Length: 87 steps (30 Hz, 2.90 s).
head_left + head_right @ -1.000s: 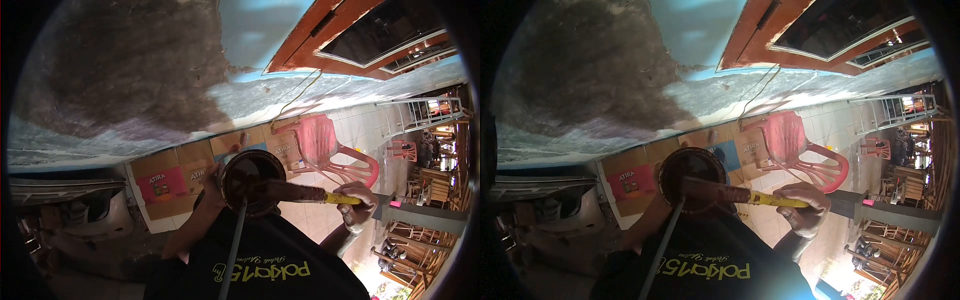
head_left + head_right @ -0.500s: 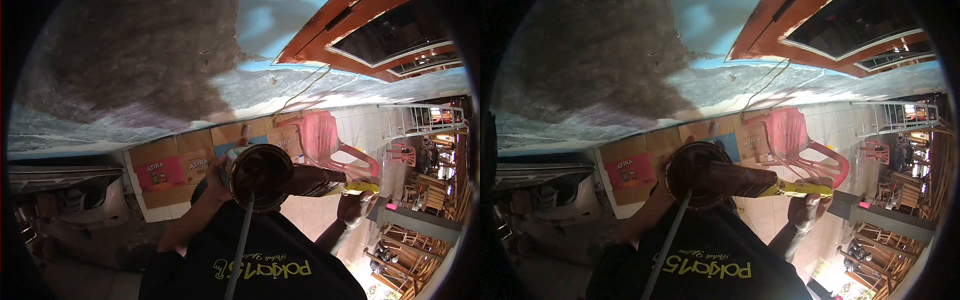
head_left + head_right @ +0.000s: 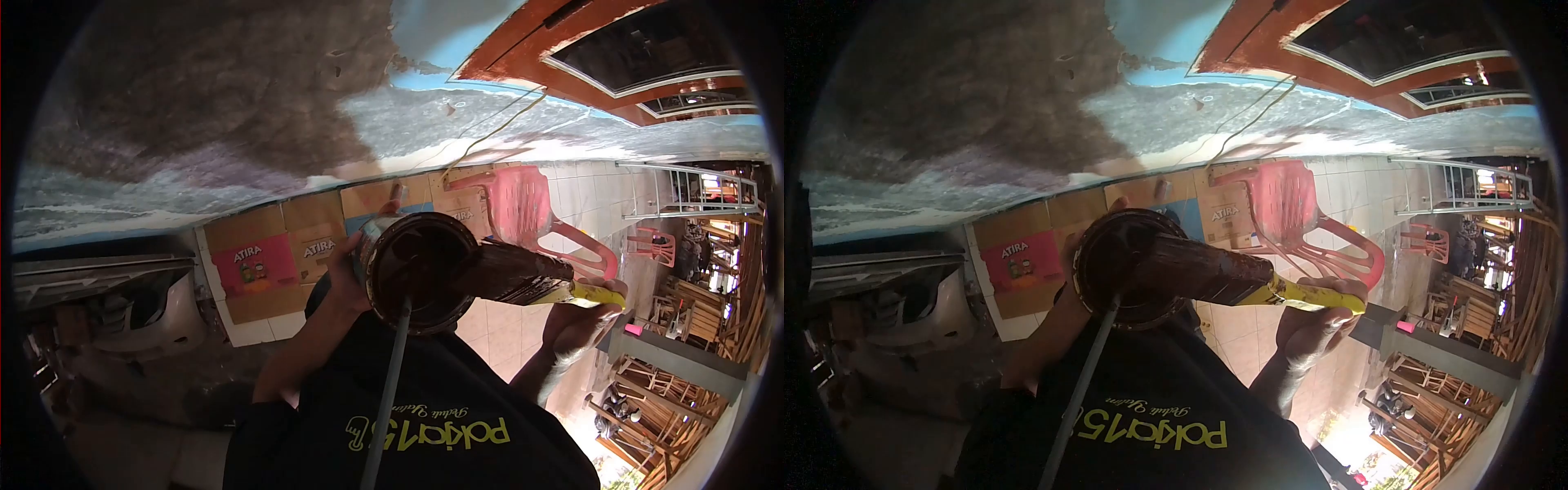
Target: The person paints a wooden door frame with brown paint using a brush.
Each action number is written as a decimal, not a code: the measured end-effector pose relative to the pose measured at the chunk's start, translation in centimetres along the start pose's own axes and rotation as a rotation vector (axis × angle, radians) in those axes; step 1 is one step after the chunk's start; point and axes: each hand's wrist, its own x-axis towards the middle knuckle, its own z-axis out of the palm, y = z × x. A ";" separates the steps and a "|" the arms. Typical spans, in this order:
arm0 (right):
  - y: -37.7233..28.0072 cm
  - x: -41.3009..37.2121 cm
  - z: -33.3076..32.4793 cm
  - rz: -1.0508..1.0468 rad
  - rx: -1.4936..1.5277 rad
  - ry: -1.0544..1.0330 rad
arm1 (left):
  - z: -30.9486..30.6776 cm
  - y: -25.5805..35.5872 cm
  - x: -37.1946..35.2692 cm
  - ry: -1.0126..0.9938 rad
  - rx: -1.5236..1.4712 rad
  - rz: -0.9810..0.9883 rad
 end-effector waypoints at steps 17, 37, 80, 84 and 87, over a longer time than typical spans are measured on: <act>-2.1 -1.3 2.9 -0.428 -0.395 -0.330 | -0.2 0.9 0.4 -0.123 0.042 0.064; -2.4 -0.3 5.7 -0.693 -0.460 -0.684 | 0.2 1.2 0.3 -0.071 0.126 0.038; 0.4 0.5 0.4 -0.186 -0.129 -0.295 | 1.5 0.8 1.7 -0.149 -0.072 0.045; 0.2 -0.1 0.3 -0.261 -0.011 -0.198 | 1.0 0.7 1.8 -0.092 0.000 0.060; -0.2 0.2 0.2 -0.357 -0.271 -0.371 | 1.0 0.7 1.8 -0.063 0.030 0.070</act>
